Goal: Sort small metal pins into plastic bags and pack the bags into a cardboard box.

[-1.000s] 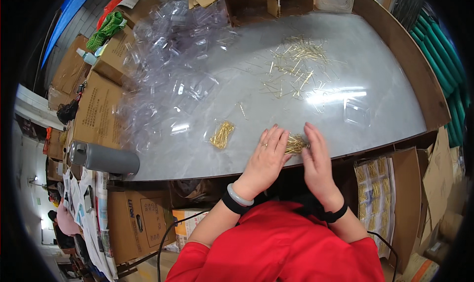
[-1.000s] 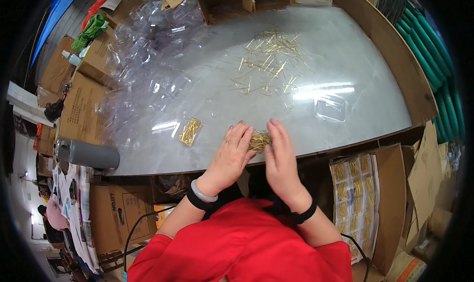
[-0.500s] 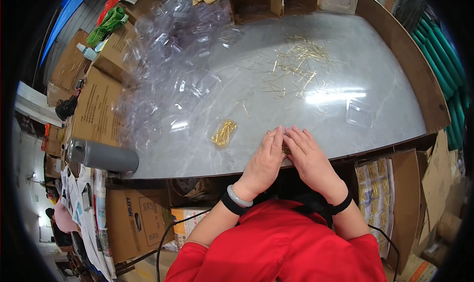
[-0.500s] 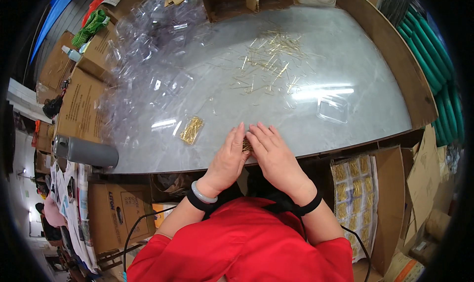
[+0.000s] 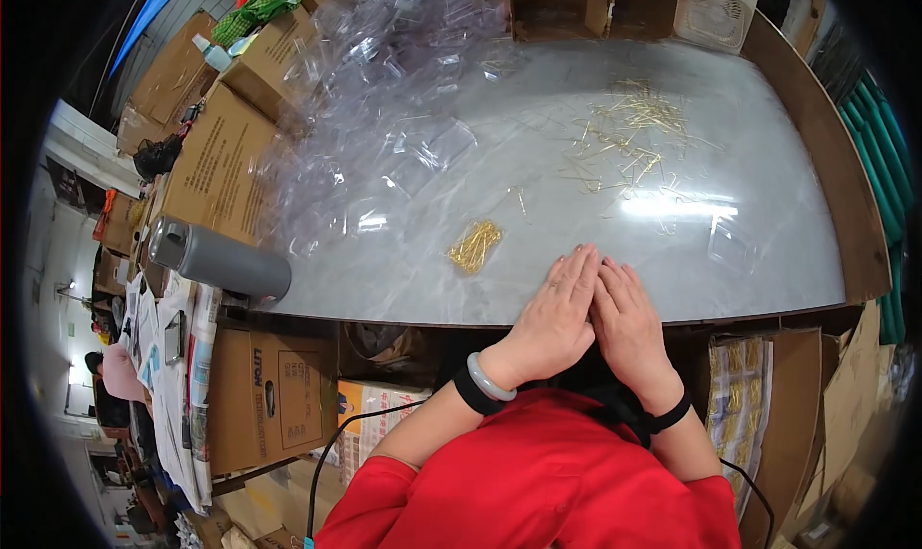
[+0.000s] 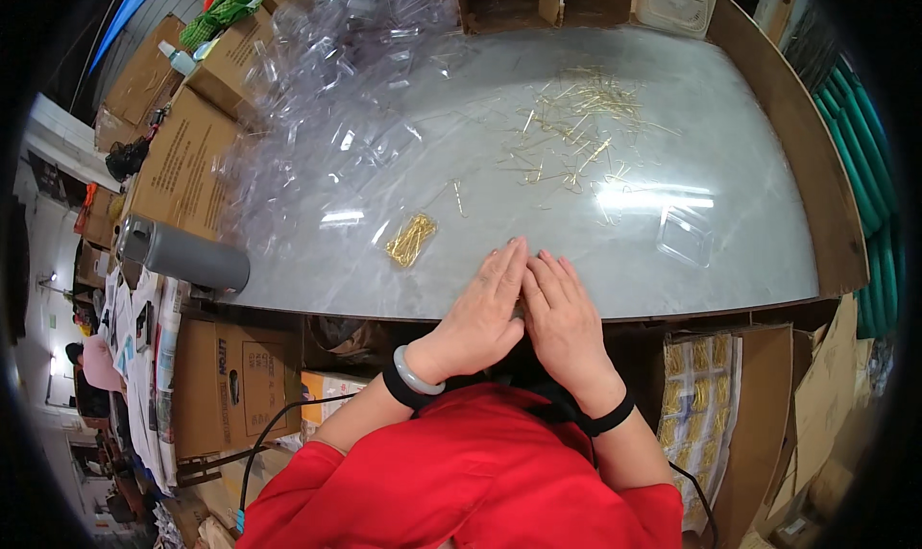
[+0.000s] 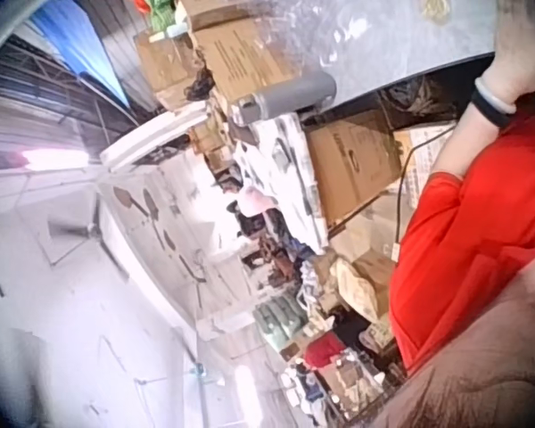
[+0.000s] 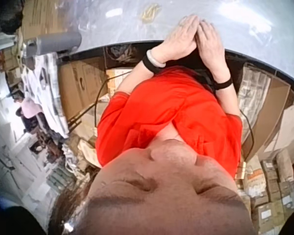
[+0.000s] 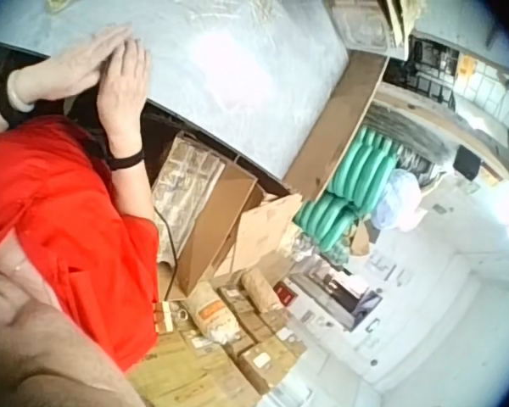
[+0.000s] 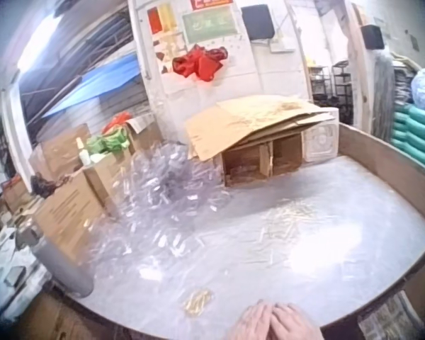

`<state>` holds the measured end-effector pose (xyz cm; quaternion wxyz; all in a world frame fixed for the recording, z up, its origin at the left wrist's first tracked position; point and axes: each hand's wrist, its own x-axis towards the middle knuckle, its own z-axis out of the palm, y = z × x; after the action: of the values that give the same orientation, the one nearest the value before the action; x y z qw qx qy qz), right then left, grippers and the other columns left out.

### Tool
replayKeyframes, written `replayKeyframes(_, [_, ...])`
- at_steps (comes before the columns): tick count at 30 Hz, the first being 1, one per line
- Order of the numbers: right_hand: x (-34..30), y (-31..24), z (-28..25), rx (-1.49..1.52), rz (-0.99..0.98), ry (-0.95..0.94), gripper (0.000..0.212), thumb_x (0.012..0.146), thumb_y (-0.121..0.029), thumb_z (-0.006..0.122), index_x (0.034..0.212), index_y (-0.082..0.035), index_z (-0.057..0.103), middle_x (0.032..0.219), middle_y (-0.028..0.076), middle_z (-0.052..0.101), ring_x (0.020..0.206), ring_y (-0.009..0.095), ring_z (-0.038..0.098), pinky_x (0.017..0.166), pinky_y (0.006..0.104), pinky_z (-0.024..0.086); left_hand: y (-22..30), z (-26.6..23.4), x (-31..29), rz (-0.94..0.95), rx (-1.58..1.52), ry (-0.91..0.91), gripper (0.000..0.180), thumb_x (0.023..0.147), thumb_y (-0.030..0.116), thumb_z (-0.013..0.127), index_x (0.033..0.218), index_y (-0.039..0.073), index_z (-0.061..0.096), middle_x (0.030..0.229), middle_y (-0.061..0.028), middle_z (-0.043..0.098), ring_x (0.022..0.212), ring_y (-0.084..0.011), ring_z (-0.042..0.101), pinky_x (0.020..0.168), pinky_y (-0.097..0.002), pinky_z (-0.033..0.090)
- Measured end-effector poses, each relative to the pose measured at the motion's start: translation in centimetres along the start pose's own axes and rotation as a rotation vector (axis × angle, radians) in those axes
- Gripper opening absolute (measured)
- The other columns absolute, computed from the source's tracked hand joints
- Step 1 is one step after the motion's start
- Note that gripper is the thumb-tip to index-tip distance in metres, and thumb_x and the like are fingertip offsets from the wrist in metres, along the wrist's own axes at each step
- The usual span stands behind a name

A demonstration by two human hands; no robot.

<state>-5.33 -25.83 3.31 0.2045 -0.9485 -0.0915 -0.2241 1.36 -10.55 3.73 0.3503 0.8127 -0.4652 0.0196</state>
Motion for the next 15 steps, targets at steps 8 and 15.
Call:
replayKeyframes(8, [0.0,-0.2,0.0,-0.026,-0.001,0.067,0.040,0.086,-0.003,0.066,0.125,-0.001,0.060,0.127,0.012,0.061,0.125,0.032,0.058,0.109,0.0466,0.045,-2.6,-5.1,-6.4,-0.587,-0.403,0.468,0.018,0.102,0.009,0.060,0.116,-0.001,0.063,0.097,-0.0066,0.066,0.084,-0.0101,0.065,0.072,-0.0237,0.055])
replayKeyframes(15, [0.1,-0.7,0.7,-0.021,0.028,0.104,0.038,0.086,-0.003,0.067,0.124,-0.001,0.060,0.125,0.013,0.061,0.121,0.034,0.059,0.107,0.0474,0.046,-4.4,-9.1,-4.9,-0.973,-0.564,0.476,0.031,0.101,0.024,0.063,0.105,-0.007,0.062,0.079,-0.0091,0.064,0.057,-0.0113,0.062,0.043,-0.0240,0.048])
